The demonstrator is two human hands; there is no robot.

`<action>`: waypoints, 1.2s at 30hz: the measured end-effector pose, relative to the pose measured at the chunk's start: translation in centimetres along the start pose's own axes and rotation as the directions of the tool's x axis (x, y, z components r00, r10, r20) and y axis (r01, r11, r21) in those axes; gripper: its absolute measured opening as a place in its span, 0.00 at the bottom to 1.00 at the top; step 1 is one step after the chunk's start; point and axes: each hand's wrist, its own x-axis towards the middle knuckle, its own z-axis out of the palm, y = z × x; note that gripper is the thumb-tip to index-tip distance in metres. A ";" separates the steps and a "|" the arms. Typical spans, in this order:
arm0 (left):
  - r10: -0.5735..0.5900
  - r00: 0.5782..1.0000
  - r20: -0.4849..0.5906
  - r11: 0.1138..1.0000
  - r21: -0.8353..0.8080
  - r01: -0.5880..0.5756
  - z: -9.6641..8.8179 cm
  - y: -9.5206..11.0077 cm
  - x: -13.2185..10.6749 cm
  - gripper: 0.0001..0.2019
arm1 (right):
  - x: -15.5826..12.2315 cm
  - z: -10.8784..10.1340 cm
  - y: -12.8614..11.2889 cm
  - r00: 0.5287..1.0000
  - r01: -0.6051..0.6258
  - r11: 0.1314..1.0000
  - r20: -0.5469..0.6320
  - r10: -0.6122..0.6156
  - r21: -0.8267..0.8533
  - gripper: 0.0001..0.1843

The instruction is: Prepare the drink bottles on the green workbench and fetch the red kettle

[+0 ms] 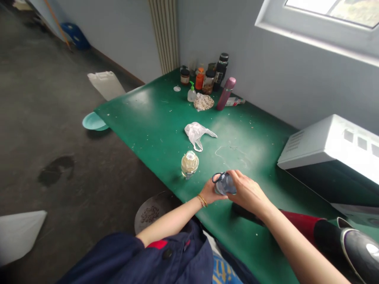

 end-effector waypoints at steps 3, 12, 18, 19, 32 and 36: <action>0.040 0.999 0.016 0.999 0.023 -0.040 0.0 -0.9 0.4 0.40 | -0.3 -0.2 0.2 0.997 0.040 0.999 0.068 -0.038 -0.023 0.27; 0.043 0.999 -0.012 0.994 0.103 -0.042 0.3 -1.0 0.0 0.40 | -0.1 0.1 -0.5 0.968 -0.180 0.983 0.171 0.184 -0.041 0.26; 0.006 0.999 -0.044 0.984 0.176 0.002 0.6 -0.5 -0.5 0.39 | 1.1 0.5 -3.9 0.767 -0.612 0.780 0.142 0.626 -0.134 0.34; 0.000 0.999 -0.047 0.982 0.187 0.009 0.6 -0.5 -0.6 0.40 | 1.2 0.6 -4.2 0.729 -0.658 0.741 0.133 0.672 -0.139 0.38; 0.014 0.996 -0.092 0.976 0.218 0.006 1.6 -0.8 -0.1 0.42 | -0.1 -0.1 -0.8 0.992 -0.039 0.949 0.103 0.074 -0.313 0.41; 0.045 0.992 -0.114 0.975 0.219 -0.019 2.3 -1.0 0.5 0.39 | 2.0 -0.4 -1.4 0.940 -0.231 0.915 0.168 0.298 -0.331 0.38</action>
